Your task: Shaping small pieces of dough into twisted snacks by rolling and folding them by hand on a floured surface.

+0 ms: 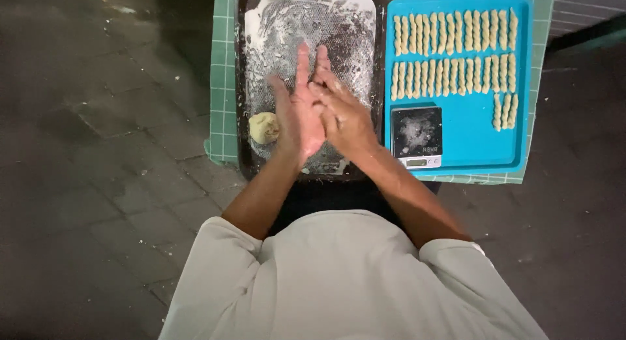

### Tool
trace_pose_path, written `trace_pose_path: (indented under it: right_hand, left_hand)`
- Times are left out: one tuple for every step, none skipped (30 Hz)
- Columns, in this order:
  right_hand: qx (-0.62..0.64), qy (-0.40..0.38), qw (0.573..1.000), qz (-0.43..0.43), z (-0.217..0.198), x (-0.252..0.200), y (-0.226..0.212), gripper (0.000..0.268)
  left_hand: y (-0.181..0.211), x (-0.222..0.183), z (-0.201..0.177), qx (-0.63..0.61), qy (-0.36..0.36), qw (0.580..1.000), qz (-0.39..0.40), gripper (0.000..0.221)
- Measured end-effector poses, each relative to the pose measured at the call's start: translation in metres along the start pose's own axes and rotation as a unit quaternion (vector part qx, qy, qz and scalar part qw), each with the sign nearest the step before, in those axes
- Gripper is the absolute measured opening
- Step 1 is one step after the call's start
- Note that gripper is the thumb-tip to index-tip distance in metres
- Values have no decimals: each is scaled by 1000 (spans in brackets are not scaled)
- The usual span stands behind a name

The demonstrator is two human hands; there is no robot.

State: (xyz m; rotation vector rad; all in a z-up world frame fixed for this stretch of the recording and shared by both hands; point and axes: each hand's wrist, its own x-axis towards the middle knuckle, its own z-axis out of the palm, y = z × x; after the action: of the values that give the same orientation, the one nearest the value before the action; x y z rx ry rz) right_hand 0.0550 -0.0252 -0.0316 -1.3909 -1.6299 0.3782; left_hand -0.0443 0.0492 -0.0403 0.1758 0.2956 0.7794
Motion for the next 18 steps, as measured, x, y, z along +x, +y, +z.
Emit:
trace_pose_path:
  right_hand:
    - [-4,28,1000,-7,-7,9,-9,35]
    - [-7,55,998,-14,-13,18,-18,18]
    - [-6,53,999,-12,-15,12,-4,18]
    - [-2,37,999,12,-16,8,10,21]
    - [2,20,999,37,-18,4,23,42]
    - [4,17,999,39,-24,13,8,42]
    - [-78,-114,976,167,-30,21,-7,55]
    - [-157,-241,915,282,-36,33,-22,70]
    - [-157,-245,915,279,-28,24,0,70]
    - [-194,-299,912,203,-19,13,22,84]
    - [-229,-349,900,125,-10,1,44,98]
    - [-227,-353,899,125,-15,13,23,98]
    - [-182,-347,906,160,-20,26,2,84]
    - [-136,-340,910,196,-24,38,-18,70]
    - [-134,-343,909,196,-27,37,-11,70]
    - [-124,-272,928,224,-30,36,-3,65]
    - [-112,-199,940,252,-35,36,5,66]
    - [-113,-199,940,253,-34,31,15,66]
  left_hand:
    - [1,1,-5,50,-65,996,24,86]
    - [2,1,-11,100,-128,985,49,88]
    - [10,-3,-8,100,-126,986,49,88]
    - [20,-6,-4,193,-126,969,90,87]
    - [29,-9,-1,284,-125,942,130,86]
    - [37,-6,-16,283,-120,943,131,86]
    - [44,-3,-32,241,-117,952,149,72]
    - [54,2,-47,199,-116,958,169,57]
    - [63,-3,-44,199,-114,958,173,57]
    - [72,-10,-41,353,-44,914,195,67]
    - [80,-17,-39,496,28,842,210,79]
    - [87,-17,-41,495,33,842,210,79]
    - [94,-18,-42,532,52,819,207,78]
    - [102,-18,-44,569,70,794,204,76]
    - [107,-13,-58,569,74,794,203,76]
    - [113,-7,-71,602,92,765,212,79]
    - [118,-1,-83,633,109,734,220,81]
    - [121,11,-97,633,108,735,218,81]
